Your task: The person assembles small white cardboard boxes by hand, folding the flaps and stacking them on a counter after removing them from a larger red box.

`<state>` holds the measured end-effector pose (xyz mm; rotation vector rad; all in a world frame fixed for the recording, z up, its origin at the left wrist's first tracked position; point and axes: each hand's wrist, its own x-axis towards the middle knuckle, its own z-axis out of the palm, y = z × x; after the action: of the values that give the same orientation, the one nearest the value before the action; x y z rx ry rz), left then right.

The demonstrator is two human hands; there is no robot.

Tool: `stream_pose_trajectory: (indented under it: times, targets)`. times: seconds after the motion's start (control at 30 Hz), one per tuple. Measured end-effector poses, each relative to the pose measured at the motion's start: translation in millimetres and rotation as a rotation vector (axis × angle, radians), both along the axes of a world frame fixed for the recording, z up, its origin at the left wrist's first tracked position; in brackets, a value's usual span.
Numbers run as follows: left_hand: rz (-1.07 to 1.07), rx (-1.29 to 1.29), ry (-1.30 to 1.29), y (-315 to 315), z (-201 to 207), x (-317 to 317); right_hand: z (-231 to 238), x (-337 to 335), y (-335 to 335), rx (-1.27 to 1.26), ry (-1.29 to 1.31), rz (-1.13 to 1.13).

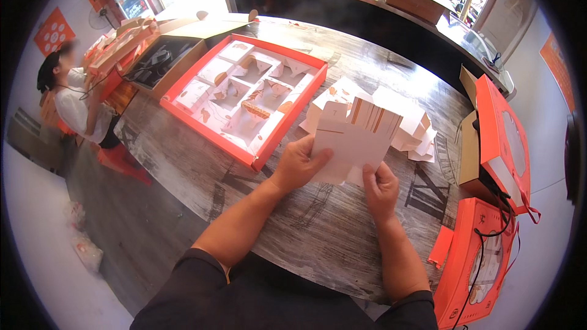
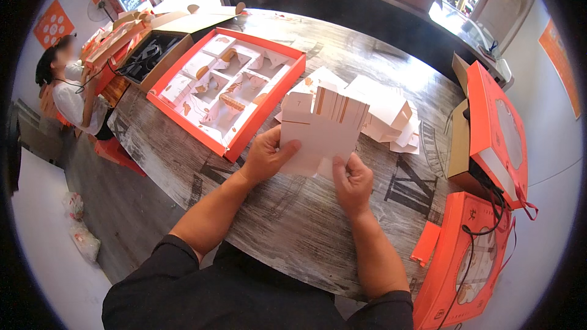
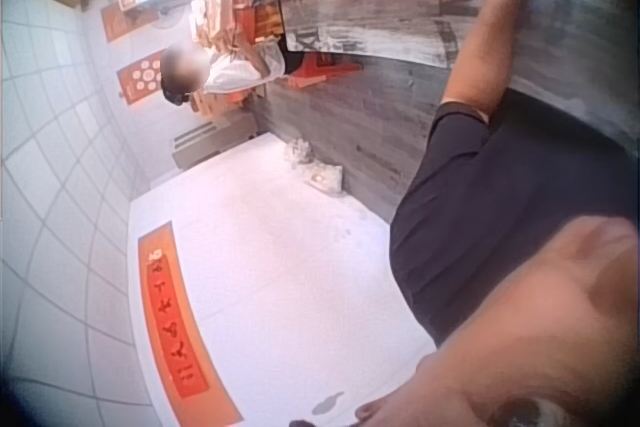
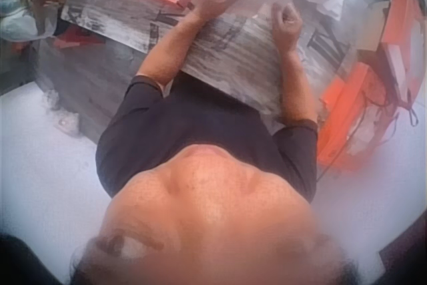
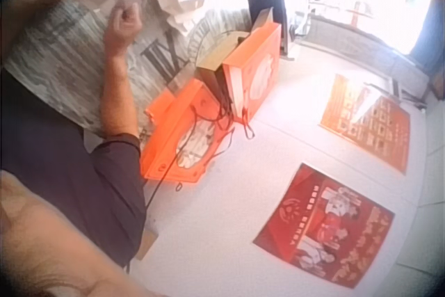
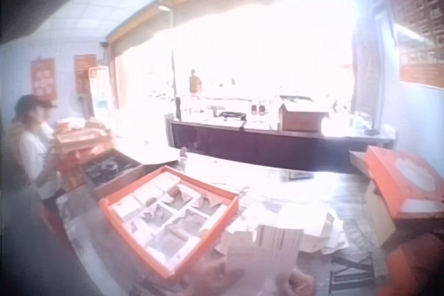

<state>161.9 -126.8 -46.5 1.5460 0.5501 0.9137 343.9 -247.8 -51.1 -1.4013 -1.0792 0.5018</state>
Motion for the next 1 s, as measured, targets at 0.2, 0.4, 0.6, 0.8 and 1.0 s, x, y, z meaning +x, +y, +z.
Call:
stream_pose_trajectory:
  times: [0.2,0.4,0.6,0.8,1.0]
  targets:
    - [0.14,0.052,0.042,10.2,6.9,-1.2,12.8,-4.4,-3.1,0.155,-0.501,0.147]
    - [0.166,-0.056,-0.215,25.4,-10.4,0.2,7.3,-7.1,-1.5,-0.152,0.253,0.215]
    - [0.205,-0.045,-0.172,24.2,-10.0,-1.9,1.0,10.2,5.8,0.057,0.557,0.048]
    - [0.194,0.285,0.003,14.8,1.1,-1.7,-6.6,22.6,7.6,0.033,0.56,0.091]
    - [0.212,0.911,0.434,3.0,11.2,8.6,-6.6,13.0,9.6,-0.045,0.487,0.164]
